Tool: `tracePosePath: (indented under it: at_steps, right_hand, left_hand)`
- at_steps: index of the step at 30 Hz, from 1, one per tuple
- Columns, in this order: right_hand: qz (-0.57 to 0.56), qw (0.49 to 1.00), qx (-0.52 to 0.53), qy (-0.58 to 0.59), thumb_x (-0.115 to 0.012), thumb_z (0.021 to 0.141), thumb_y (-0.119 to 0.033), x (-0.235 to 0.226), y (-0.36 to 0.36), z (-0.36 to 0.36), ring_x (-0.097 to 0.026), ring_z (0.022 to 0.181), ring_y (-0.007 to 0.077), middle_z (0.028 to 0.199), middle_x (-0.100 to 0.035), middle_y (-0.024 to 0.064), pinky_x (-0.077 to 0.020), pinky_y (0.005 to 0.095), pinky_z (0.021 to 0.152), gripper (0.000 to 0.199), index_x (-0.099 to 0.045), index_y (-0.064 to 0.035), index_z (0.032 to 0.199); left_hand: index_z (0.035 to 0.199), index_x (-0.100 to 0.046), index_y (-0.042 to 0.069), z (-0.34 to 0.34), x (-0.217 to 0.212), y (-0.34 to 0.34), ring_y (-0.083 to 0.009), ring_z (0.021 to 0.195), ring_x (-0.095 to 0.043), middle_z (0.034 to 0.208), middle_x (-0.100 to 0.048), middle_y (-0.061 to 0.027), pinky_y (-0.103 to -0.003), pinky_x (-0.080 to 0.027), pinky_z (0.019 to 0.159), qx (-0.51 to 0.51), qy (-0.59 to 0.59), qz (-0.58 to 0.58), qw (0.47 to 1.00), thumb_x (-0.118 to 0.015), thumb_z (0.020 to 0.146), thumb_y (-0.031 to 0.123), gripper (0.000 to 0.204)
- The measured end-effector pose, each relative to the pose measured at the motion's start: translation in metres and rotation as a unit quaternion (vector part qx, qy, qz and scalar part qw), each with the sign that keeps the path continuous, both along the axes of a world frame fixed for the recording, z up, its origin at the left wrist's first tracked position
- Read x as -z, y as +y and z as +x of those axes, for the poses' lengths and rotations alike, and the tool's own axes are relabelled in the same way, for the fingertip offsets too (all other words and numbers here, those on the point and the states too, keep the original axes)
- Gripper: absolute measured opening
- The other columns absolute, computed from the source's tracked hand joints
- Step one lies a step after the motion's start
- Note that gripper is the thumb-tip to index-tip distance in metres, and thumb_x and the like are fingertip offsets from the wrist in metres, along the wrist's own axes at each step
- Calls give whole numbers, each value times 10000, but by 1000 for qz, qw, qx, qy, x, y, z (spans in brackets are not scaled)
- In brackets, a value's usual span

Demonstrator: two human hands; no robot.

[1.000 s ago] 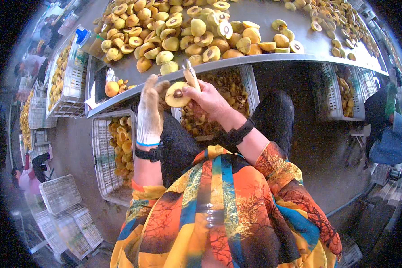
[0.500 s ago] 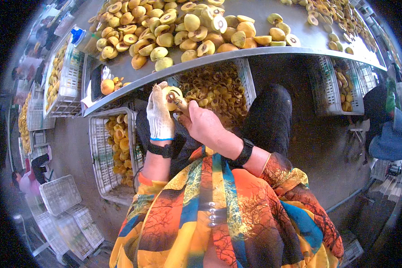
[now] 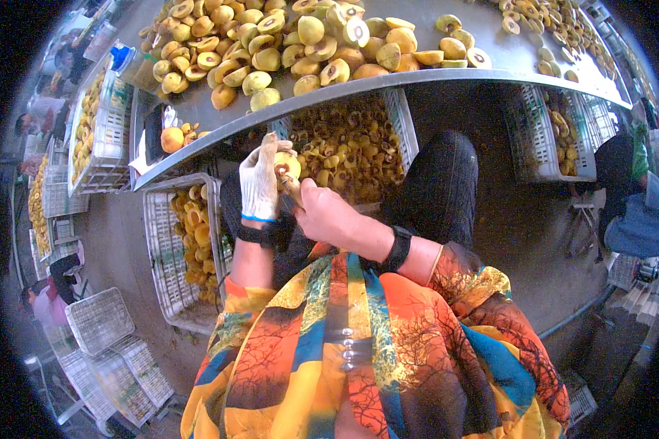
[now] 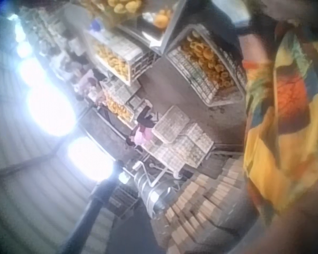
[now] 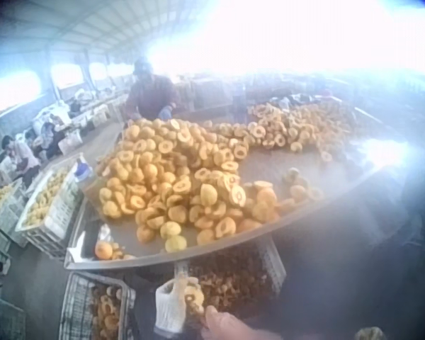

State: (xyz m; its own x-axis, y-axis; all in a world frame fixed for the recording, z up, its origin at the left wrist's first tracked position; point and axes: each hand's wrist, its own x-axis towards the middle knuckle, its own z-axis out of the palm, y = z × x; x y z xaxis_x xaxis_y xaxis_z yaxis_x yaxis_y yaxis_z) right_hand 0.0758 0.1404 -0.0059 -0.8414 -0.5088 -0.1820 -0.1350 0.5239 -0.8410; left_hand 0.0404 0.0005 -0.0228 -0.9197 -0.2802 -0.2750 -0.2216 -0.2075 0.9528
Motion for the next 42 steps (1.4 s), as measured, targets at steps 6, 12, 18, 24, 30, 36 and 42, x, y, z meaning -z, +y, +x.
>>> tracePosePath:
  at_steps: [6,12,18,24,30,36,42]
  right_hand:
    - [-48,995,57,-72,-614,793,-224,-11,-11,-8,-592,733,419,722,-577,269,-461,416,640,319,-464,56,819]
    - [-120,934,40,-334,-598,829,-198,-30,-11,-8,-518,479,151,642,-531,57,-413,309,422,242,-443,-14,847]
    - [-226,836,49,-498,-529,816,-116,-15,-1,-13,-423,416,87,605,-450,4,-386,255,355,121,-425,-60,841]
    - [-198,850,58,-484,-509,864,-109,-15,-4,-15,-398,439,55,621,-439,-33,-322,216,364,78,-449,-83,822]
    - [-241,829,37,-503,-533,811,-99,-16,-4,-16,-412,438,73,642,-447,1,-364,247,352,115,-423,-75,832]
    - [-167,887,48,-428,-524,787,-117,-20,-14,-7,-456,418,114,600,-481,43,-396,284,350,161,-432,-24,881]
    - [-39,944,48,-325,-514,771,-121,-20,-17,2,-506,444,157,573,-499,74,-393,310,378,179,-411,1,852]
  left_hand:
    - [943,-575,-15,4,-13,-6,-216,679,-616,776,-624,-135,-298,-516,598,-31,56,97,993,-532,897,318,339]
    - [888,-588,-27,5,-8,-5,-231,543,-603,727,-622,-154,-284,-499,495,-19,9,203,979,-549,887,219,249]
    - [888,-619,-37,-3,16,-4,-181,517,-580,724,-634,-134,-278,-490,501,-13,33,67,997,-549,851,112,168]
    - [883,-650,-28,1,7,1,-105,627,-579,783,-650,-75,-240,-482,574,-14,58,-62,996,-572,842,82,140]
    - [854,-597,-5,1,1,-5,-212,564,-593,732,-625,-129,-288,-483,516,-54,37,241,968,-453,917,424,457]
    - [828,-596,-4,2,7,-3,-221,550,-594,727,-626,-134,-298,-487,489,-62,15,120,991,-491,905,402,425]
    - [856,-535,4,3,6,-5,-237,520,-577,681,-591,-113,-331,-509,490,29,-132,268,954,-517,895,315,313]
